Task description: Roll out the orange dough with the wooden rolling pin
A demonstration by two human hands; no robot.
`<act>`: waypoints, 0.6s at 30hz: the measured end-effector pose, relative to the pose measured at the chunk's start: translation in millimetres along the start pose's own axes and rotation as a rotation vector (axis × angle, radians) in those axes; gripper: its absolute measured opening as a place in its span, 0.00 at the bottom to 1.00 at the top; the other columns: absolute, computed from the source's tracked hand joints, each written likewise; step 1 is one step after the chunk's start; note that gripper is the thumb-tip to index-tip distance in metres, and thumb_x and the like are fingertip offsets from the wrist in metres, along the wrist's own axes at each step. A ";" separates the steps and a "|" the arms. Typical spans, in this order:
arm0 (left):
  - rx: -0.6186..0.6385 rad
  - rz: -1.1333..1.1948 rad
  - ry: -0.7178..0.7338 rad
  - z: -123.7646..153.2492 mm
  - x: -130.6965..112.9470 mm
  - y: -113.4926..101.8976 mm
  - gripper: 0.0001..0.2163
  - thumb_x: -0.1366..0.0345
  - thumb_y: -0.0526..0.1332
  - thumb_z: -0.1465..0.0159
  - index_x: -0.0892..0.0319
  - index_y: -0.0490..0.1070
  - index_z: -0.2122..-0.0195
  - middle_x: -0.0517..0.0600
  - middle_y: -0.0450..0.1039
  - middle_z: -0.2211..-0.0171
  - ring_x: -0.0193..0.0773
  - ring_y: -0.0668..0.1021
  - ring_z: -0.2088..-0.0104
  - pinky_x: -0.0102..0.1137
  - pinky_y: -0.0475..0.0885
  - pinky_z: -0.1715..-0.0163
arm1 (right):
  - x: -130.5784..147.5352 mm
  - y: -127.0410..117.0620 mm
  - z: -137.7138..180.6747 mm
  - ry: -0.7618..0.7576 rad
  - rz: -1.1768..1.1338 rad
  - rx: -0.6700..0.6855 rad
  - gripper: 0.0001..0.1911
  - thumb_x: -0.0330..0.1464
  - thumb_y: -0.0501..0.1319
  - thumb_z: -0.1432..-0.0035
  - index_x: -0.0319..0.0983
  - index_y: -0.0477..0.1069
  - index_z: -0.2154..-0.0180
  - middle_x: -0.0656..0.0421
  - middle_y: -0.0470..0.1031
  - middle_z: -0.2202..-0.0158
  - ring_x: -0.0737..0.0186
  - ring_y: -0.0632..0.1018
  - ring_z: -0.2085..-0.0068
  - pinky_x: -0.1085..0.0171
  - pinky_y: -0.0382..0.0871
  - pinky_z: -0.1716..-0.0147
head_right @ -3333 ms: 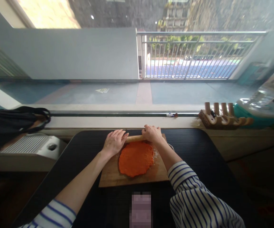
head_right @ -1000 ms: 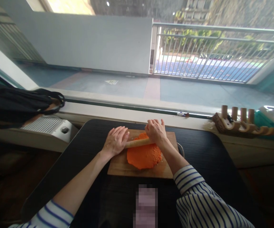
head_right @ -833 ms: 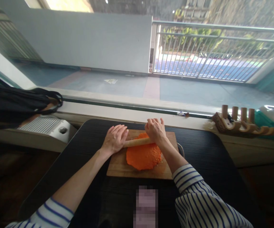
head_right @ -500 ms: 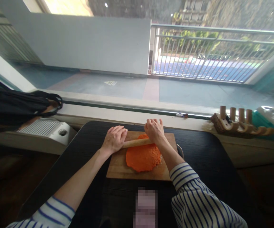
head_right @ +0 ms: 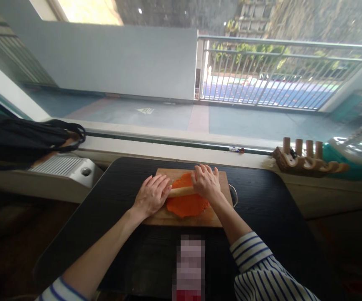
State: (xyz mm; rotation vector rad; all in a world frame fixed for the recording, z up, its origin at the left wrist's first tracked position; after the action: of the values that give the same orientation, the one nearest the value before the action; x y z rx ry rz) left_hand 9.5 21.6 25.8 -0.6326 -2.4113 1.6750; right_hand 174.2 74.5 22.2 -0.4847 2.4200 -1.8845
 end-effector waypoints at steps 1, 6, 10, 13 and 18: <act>0.004 -0.004 0.015 3.3 -3.0 -0.4 0.20 0.56 0.46 0.32 0.59 0.70 0.48 0.56 0.72 0.48 0.47 0.70 0.45 0.47 0.60 0.44 | -0.1 -0.1 4.2 -0.005 0.007 -0.013 0.19 0.38 0.46 0.35 0.39 0.65 0.47 0.50 0.69 0.45 0.52 0.66 0.43 0.46 0.48 0.43; 0.013 -0.037 0.060 20.0 -14.5 -2.8 0.29 0.45 0.48 0.36 0.60 0.64 0.42 0.60 0.67 0.43 0.51 0.67 0.42 0.49 0.58 0.43 | 3.3 -0.8 24.0 -0.046 0.047 -0.040 0.21 0.39 0.46 0.35 0.40 0.64 0.45 0.48 0.65 0.41 0.52 0.62 0.40 0.44 0.46 0.41; 0.027 -0.054 0.082 31.4 -23.3 -4.8 0.31 0.43 0.48 0.36 0.60 0.61 0.40 0.59 0.63 0.40 0.51 0.65 0.41 0.49 0.56 0.41 | 8.1 -2.9 39.8 -0.079 0.064 -0.034 0.22 0.37 0.44 0.34 0.38 0.63 0.43 0.48 0.63 0.40 0.53 0.61 0.38 0.43 0.42 0.40; 0.031 -0.050 0.095 39.7 -29.9 -5.8 0.29 0.46 0.48 0.35 0.61 0.62 0.41 0.59 0.62 0.40 0.50 0.65 0.40 0.48 0.56 0.41 | 11.7 -4.6 51.6 -0.104 0.057 -0.031 0.23 0.36 0.42 0.33 0.37 0.63 0.43 0.49 0.63 0.39 0.54 0.60 0.37 0.43 0.40 0.39; 0.000 -0.046 0.112 53.1 -37.6 -8.6 0.26 0.50 0.49 0.34 0.62 0.62 0.41 0.59 0.63 0.41 0.49 0.66 0.41 0.47 0.59 0.42 | 17.0 -9.6 68.6 -0.123 0.064 -0.035 0.23 0.35 0.42 0.33 0.37 0.65 0.43 0.51 0.62 0.39 0.53 0.59 0.37 0.44 0.39 0.38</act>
State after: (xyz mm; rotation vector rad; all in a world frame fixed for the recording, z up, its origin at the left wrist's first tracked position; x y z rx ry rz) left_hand 22.9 -42.2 18.6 -0.6480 -2.3299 1.5783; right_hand 175.1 3.4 16.0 -0.5025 2.3638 -1.7367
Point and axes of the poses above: each hand's wrist, its own z-axis away from the middle knuckle, its own y-axis out of the palm, x = y × z, the point moved 9 cm from there along -z, towards the middle knuckle
